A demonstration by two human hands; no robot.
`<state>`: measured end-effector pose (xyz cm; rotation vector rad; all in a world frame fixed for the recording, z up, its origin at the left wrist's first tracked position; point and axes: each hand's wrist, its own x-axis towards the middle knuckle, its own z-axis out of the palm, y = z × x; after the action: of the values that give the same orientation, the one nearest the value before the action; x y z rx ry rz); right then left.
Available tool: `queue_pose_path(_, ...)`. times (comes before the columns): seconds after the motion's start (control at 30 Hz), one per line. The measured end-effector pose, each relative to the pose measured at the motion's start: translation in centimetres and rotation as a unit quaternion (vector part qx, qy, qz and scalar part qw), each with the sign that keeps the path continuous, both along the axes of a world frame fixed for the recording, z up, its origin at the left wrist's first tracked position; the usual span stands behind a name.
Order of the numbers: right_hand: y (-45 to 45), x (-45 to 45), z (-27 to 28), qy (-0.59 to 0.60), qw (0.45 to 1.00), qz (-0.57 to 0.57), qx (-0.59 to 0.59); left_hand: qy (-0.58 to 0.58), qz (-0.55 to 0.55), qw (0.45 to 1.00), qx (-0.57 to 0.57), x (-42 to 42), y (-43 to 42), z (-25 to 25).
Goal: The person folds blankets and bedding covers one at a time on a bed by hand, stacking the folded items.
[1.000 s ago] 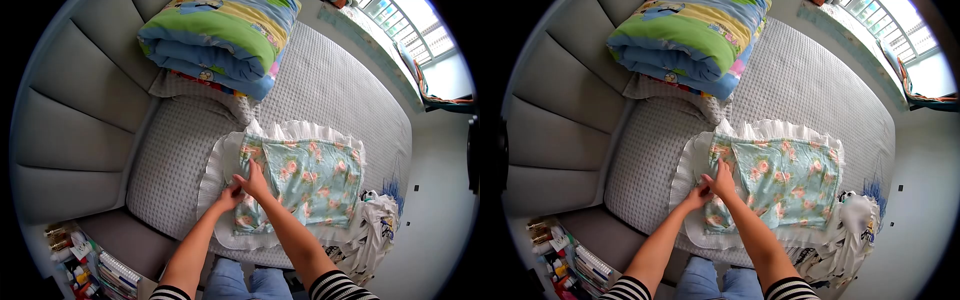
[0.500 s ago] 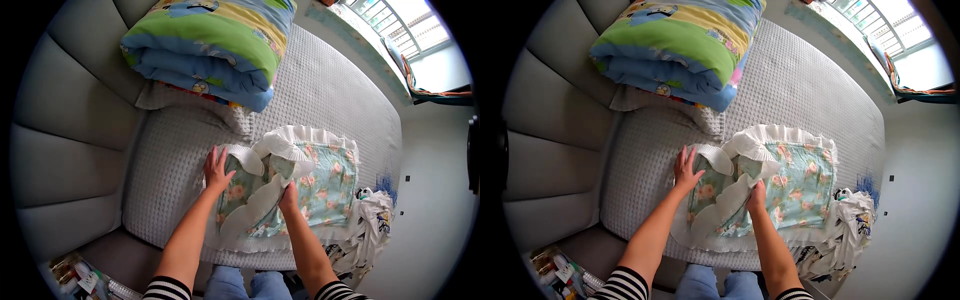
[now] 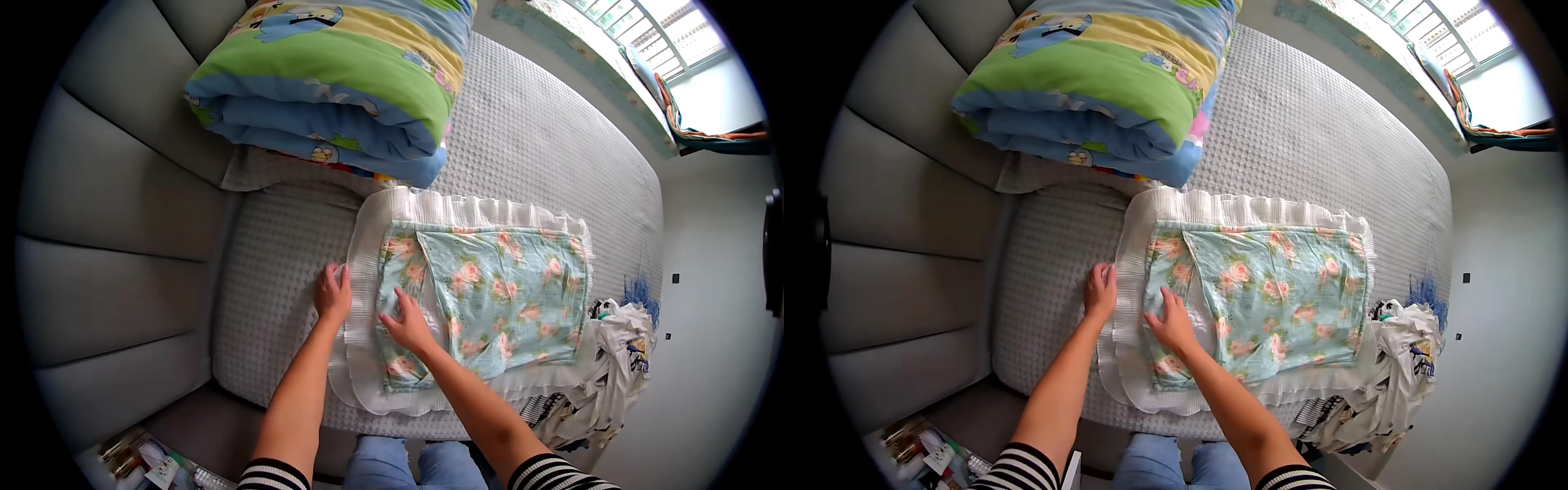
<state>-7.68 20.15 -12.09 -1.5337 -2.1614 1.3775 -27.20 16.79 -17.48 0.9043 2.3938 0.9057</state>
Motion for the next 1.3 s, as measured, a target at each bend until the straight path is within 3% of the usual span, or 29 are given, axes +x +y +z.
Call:
queue_pose_path(0.07, -1.6, -0.1, -0.6, -0.023, 1.0, 0.004, -0.01, -0.123, 0.017, 0.991, -0.052, 0.8, -2.9, 1.4)
queue_pose_path(0.17, -3.6, -0.5, -2.8, -0.032, 0.999, -0.01, -0.003, -0.129, -0.038, 0.977, -0.165, 2.4, -6.9, 2.2)
queue_pose_path(0.27, -3.8, -1.2, -3.7, -0.001, 0.999, -0.045, -0.004, -0.281, -0.094, 0.933, -0.204, 4.6, -7.5, 6.1)
queue_pose_path(0.33, -2.3, -0.9, -1.8, 0.042, 0.992, -0.072, -0.093, -0.304, -0.174, 0.935, -0.047, 7.9, -9.0, 5.1)
queue_pose_path(0.43, 0.5, 2.9, 0.3, 0.044, 0.986, -0.08, -0.141, -0.52, -0.203, 0.827, 0.064, 12.9, -7.9, 7.0)
queue_pose_path(0.47, 1.5, 5.5, 0.2, 0.048, 0.983, -0.087, -0.153, -0.556, -0.199, 0.807, -0.008, 13.5, -7.3, 8.5)
queue_pose_path(0.5, 2.7, 8.2, 0.9, 0.054, 0.981, -0.093, -0.164, -0.55, -0.206, 0.809, -0.026, 13.8, -5.8, 10.9)
queue_pose_path(0.57, 5.6, 15.5, 3.8, 0.117, 0.983, -0.124, -0.066, -0.537, -0.217, 0.813, -0.063, 14.6, -3.1, 13.9)
queue_pose_path(0.7, 11.5, 31.2, -0.2, 0.165, 0.948, -0.272, 0.019, -0.333, -0.164, 0.928, 0.034, 20.4, -0.6, 7.3)
queue_pose_path(0.73, 11.9, 33.0, 0.6, 0.107, 0.955, -0.275, 0.017, -0.317, -0.131, 0.939, -0.018, 22.1, 0.4, 6.5)
queue_pose_path(0.8, 12.0, 36.4, 1.6, -0.009, 0.961, -0.277, 0.01, -0.323, -0.094, 0.942, -0.008, 25.1, 2.0, 0.3)
queue_pose_path(0.9, 10.3, 39.9, 0.4, -0.082, 0.951, -0.181, 0.237, -0.352, -0.032, 0.935, -0.023, 28.7, 4.1, 1.1)
queue_pose_path(0.93, 9.8, 40.8, 1.1, -0.106, 0.964, -0.178, 0.166, -0.369, -0.019, 0.929, -0.021, 29.3, 4.5, 0.6)
queue_pose_path(0.97, 9.0, 41.0, 1.7, -0.112, 0.963, -0.152, 0.193, -0.386, -0.006, 0.922, -0.019, 29.8, 4.6, 0.3)
queue_pose_path(1.03, 6.5, 40.6, 2.1, -0.122, 0.956, -0.097, 0.247, -0.291, 0.013, 0.956, -0.038, 30.7, 4.6, 2.3)
queue_pose_path(1.1, 4.2, 39.1, 2.0, -0.092, 0.964, -0.055, 0.243, -0.256, 0.02, 0.966, 0.028, 30.8, 4.1, 4.1)
queue_pose_path(1.23, 0.1, 33.4, 0.2, 0.051, 0.983, -0.081, 0.158, -0.048, 0.062, 0.991, 0.106, 27.4, 1.0, 6.2)
queue_pose_path(1.3, 0.2, 30.0, 2.6, 0.18, 0.979, -0.096, -0.011, -0.031, 0.07, 0.994, 0.083, 26.5, 0.1, 11.0)
